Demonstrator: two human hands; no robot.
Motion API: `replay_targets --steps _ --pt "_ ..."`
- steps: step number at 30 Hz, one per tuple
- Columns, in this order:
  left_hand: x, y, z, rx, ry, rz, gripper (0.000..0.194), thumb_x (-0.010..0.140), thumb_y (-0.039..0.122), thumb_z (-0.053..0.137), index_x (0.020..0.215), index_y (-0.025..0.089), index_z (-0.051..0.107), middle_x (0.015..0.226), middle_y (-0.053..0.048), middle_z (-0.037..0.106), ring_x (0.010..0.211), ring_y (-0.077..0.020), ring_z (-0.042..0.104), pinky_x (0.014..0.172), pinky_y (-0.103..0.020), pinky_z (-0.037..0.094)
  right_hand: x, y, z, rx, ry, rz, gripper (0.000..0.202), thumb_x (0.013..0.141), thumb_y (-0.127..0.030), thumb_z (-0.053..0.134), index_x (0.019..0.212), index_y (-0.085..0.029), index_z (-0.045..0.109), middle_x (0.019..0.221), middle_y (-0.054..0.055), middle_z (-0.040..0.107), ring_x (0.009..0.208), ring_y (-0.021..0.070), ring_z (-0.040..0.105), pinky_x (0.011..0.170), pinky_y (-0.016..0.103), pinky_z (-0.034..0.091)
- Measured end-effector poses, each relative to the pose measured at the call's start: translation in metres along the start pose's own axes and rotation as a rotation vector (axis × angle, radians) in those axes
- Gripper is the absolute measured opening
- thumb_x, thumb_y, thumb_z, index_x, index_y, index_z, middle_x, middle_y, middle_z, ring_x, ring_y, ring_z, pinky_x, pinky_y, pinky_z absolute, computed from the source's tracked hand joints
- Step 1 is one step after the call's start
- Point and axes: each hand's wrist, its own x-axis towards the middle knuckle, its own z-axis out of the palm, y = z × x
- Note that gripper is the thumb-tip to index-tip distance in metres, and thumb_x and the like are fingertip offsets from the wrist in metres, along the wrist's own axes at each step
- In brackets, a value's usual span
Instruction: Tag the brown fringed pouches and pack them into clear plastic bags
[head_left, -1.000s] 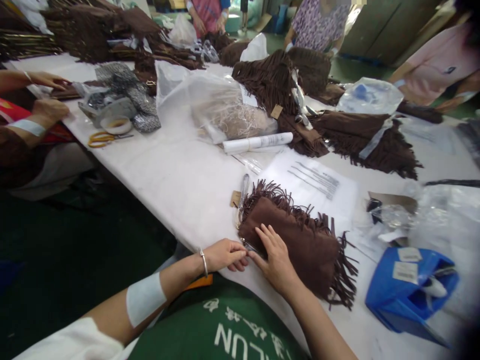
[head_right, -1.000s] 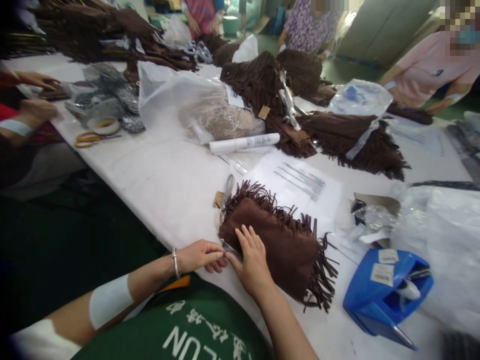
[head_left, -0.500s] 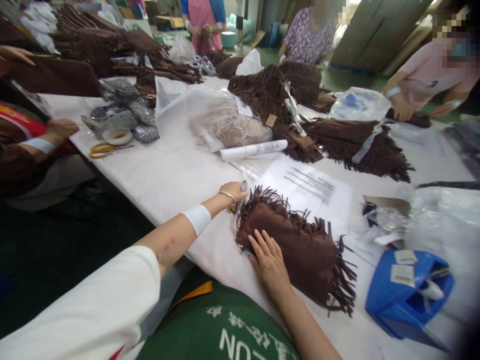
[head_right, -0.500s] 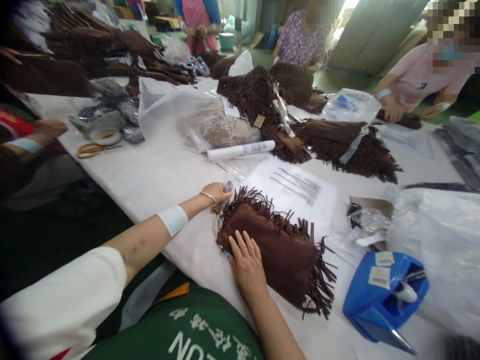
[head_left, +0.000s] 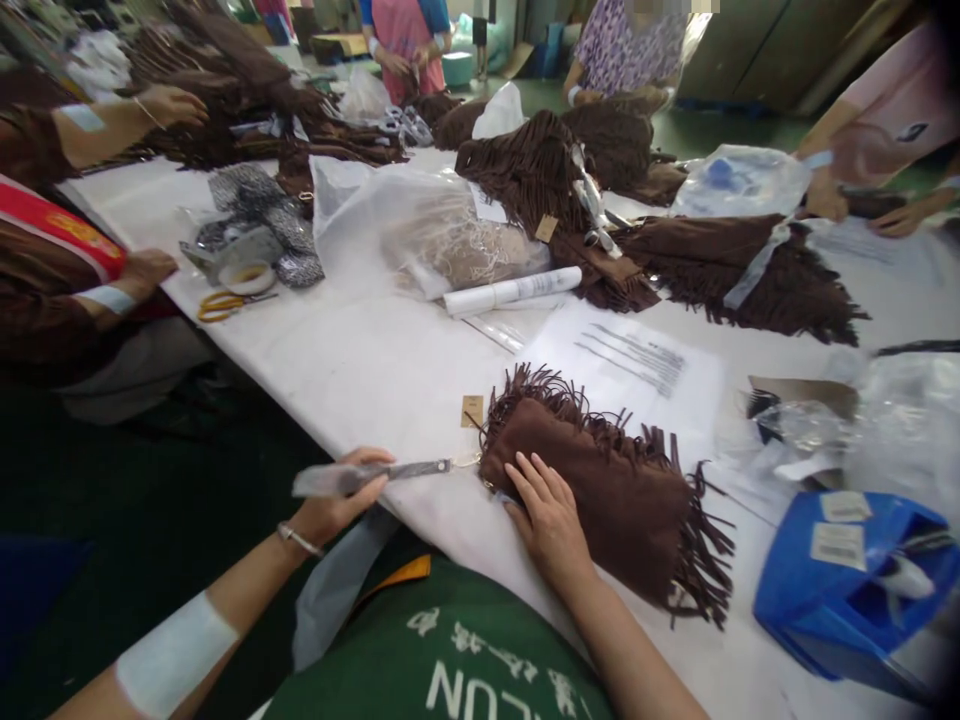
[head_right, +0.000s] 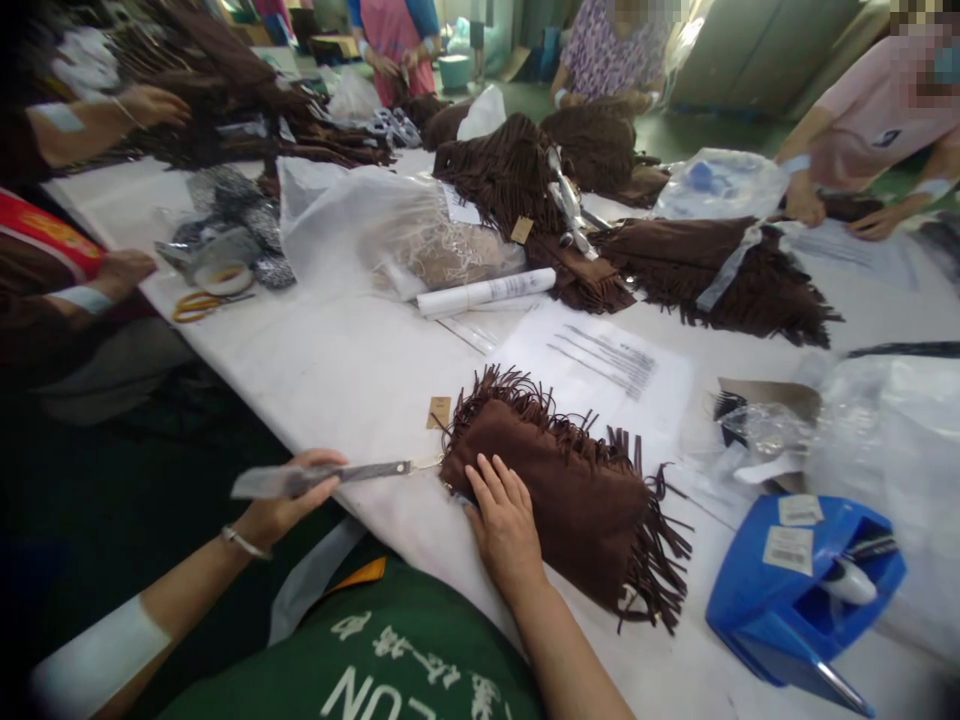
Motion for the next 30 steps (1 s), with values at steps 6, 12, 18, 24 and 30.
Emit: replay_targets --steps 6,12,18,24,30 --pt "-0.022 0.034 0.027 0.370 -0.756 0.459 0.039 0.087 0.020 0.050 0.125 0.022 0.050 0.102 -0.007 0.064 0.091 -0.0196 0.060 0.083 -0.031 0.049 -0.001 0.001 0.001 0.043 -0.001 0.008 0.050 0.090 -0.027 0.048 0.138 -0.022 0.038 0.147 0.006 0.036 0.137 0.0242 0.028 0.109 0.045 0.029" --pt "0.006 0.038 0.094 0.779 -0.714 0.794 0.022 0.088 0.016 0.045 0.107 0.016 0.057 0.078 -0.005 0.065 0.070 -0.0190 0.062 0.061 -0.028 0.050 0.005 0.004 -0.009 0.192 -0.037 0.039 0.048 0.087 -0.031 0.053 0.134 -0.024 0.045 0.143 0.008 0.041 0.135 0.0252 0.031 0.108 0.047 0.031" --pt "0.007 0.050 0.140 0.842 -0.525 0.768 0.014 0.090 0.022 0.044 0.093 0.015 0.055 0.069 -0.005 0.064 0.063 -0.0188 0.063 0.055 -0.028 0.049 0.018 0.016 -0.031 0.404 -0.116 0.076 0.038 0.090 -0.036 0.048 0.126 -0.021 0.054 0.135 0.007 0.052 0.129 0.0200 0.041 0.106 0.038 0.036" --pt "0.006 0.034 0.094 0.839 -0.419 0.748 0.025 0.092 0.025 0.046 0.115 0.017 0.050 0.079 -0.003 0.064 0.070 -0.0173 0.061 0.062 -0.027 0.049 0.001 0.018 -0.027 -0.046 0.019 0.140 0.053 0.090 -0.033 0.050 0.140 -0.026 0.035 0.148 0.003 0.034 0.140 0.0277 0.015 0.112 0.053 0.015" --pt "0.029 0.043 0.079 0.962 -0.697 0.950 0.026 0.089 0.013 0.049 0.115 0.017 0.050 0.085 -0.005 0.062 0.073 -0.0182 0.057 0.058 -0.027 0.046 -0.009 0.033 -0.030 -0.090 -0.059 0.060 0.052 0.091 -0.037 0.046 0.141 -0.026 0.034 0.146 0.002 0.036 0.138 0.0237 0.024 0.112 0.046 0.020"
